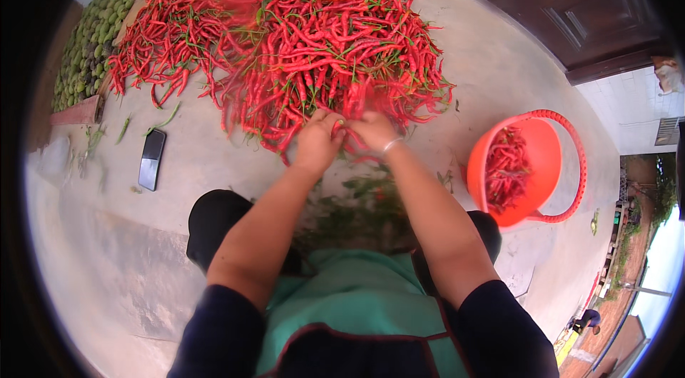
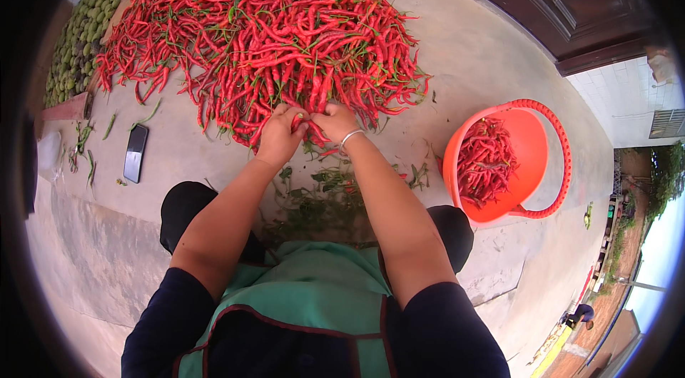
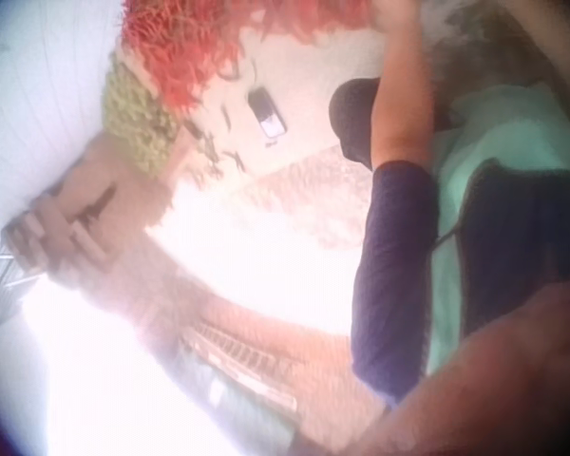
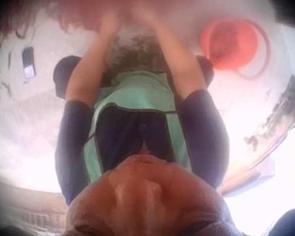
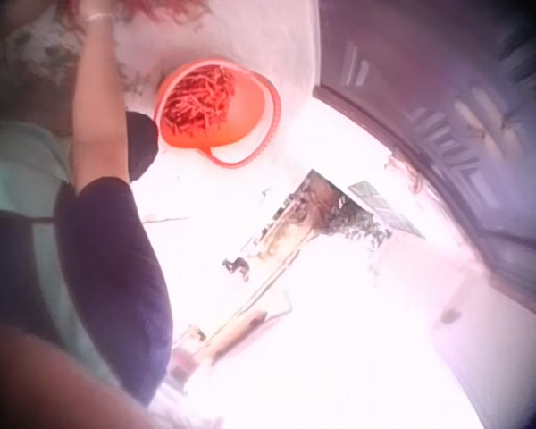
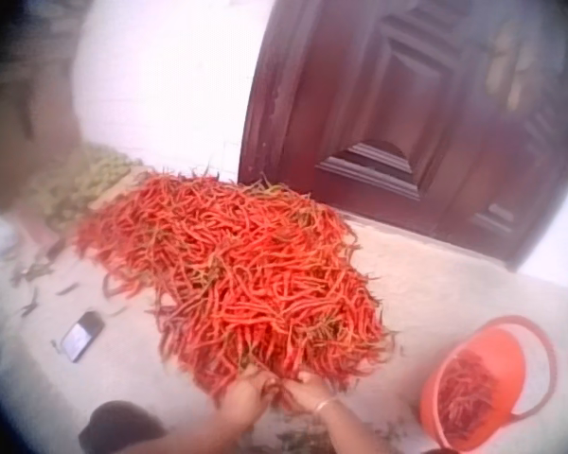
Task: The person sorts a pile of red chilies on the floor by hand, picking them up individually or in small bunches and placing the stems into a red bucket.
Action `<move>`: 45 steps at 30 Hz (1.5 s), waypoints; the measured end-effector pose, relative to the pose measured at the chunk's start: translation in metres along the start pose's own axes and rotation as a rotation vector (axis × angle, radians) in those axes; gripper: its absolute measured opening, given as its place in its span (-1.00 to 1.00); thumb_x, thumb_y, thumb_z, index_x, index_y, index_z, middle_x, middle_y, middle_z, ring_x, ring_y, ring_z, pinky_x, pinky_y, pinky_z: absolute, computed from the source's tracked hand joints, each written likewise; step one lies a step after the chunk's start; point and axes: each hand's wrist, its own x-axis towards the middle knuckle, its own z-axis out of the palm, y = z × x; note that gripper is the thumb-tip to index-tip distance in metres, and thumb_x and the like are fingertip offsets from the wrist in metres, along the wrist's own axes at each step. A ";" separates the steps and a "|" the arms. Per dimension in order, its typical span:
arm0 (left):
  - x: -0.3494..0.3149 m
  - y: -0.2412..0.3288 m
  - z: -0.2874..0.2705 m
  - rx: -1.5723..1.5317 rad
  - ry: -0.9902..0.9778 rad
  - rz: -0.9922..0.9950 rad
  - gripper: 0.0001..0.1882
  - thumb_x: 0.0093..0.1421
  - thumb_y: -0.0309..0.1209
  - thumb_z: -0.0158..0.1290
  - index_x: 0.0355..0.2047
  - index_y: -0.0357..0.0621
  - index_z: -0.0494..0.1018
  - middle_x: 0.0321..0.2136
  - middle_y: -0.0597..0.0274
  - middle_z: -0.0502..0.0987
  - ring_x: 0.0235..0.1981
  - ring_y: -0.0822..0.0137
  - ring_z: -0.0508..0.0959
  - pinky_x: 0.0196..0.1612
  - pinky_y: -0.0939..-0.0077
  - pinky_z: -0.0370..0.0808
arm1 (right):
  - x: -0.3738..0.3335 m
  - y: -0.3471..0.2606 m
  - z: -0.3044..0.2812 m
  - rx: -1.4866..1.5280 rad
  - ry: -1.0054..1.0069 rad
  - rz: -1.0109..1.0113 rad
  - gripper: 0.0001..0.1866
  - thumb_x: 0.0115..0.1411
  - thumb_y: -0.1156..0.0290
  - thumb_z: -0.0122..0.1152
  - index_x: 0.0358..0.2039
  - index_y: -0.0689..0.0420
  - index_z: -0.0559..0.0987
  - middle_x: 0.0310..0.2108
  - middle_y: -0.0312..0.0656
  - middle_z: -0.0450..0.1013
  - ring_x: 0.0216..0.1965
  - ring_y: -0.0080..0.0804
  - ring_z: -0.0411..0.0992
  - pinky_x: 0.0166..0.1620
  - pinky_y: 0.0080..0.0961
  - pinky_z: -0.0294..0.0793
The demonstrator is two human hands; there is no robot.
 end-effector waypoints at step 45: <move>-0.006 0.115 -0.003 -1.342 -0.443 -0.549 -0.83 0.16 -0.40 0.03 -0.27 -0.19 0.40 -0.38 0.18 0.51 -0.37 0.36 0.51 -0.26 0.44 0.50 | -0.161 0.002 -0.078 -0.213 0.173 -0.502 -0.74 0.14 0.23 0.08 -0.47 0.18 0.39 -0.59 0.00 0.35 -0.50 -0.02 0.34 -0.43 -0.27 0.31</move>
